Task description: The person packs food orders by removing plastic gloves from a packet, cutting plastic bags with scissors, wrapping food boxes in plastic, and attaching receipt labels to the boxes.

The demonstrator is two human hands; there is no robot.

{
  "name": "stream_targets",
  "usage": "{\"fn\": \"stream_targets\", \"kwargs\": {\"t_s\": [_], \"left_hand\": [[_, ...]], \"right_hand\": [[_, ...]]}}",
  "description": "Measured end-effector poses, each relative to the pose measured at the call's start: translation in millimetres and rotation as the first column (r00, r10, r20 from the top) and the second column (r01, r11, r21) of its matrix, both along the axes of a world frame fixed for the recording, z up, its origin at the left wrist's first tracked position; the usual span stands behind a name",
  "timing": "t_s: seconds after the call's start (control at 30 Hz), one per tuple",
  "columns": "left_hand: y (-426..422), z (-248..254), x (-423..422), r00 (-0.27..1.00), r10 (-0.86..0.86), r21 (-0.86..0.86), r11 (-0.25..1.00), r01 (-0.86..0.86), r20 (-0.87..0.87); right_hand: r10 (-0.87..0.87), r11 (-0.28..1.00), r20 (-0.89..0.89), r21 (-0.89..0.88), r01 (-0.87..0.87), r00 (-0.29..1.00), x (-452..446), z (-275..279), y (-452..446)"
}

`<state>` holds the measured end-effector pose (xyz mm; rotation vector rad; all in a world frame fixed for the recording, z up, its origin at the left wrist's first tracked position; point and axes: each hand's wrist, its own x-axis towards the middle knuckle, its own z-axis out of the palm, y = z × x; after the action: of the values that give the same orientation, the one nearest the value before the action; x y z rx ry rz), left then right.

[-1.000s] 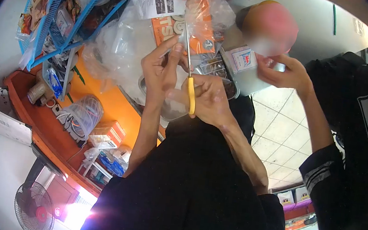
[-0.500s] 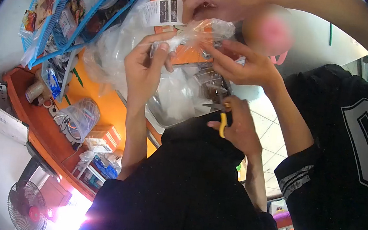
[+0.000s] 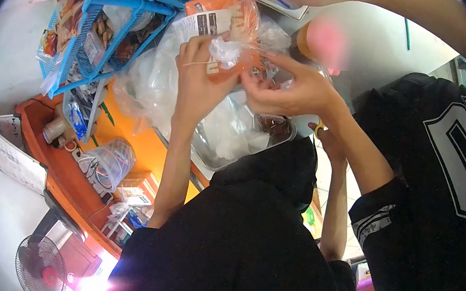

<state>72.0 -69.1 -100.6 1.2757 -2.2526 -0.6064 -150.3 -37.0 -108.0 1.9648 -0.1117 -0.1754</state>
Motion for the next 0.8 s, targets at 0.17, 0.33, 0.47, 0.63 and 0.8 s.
{"fn": "stream_targets", "kwargs": {"t_s": [0.17, 0.33, 0.47, 0.63, 0.8], "left_hand": [[-10.3, -0.7, -14.3, 0.998, 0.055, 0.0, 0.999, -0.055, 0.016], [-27.1, -7.7, -17.7, 0.985, -0.129, -0.085, 0.987, 0.139, 0.118], [-28.3, -23.9, -18.2, 0.97, -0.242, -0.081, 0.967, 0.242, 0.009], [-26.1, -27.1, -18.6, 0.969, -0.198, -0.084, 0.979, 0.187, -0.149], [-28.7, -5.7, -26.1, 0.993, -0.071, -0.253, 0.966, 0.044, -0.095]], "right_hand": [[-0.045, 0.975, 0.355, 0.217, -0.036, 0.934, 17.8, -7.4, -5.7], [-0.11, 0.959, 0.522, 0.278, -0.046, 0.846, 21.4, -15.6, -2.4], [-0.011, 1.0, 0.303, -0.022, 0.019, 0.953, 17.9, -8.1, -5.8], [-0.013, 0.999, 0.218, -0.043, 0.023, 0.976, 17.7, 12.2, -0.3], [0.119, 0.992, 0.103, -0.06, -0.113, 0.988, -15.7, 58.3, 14.7]]}}
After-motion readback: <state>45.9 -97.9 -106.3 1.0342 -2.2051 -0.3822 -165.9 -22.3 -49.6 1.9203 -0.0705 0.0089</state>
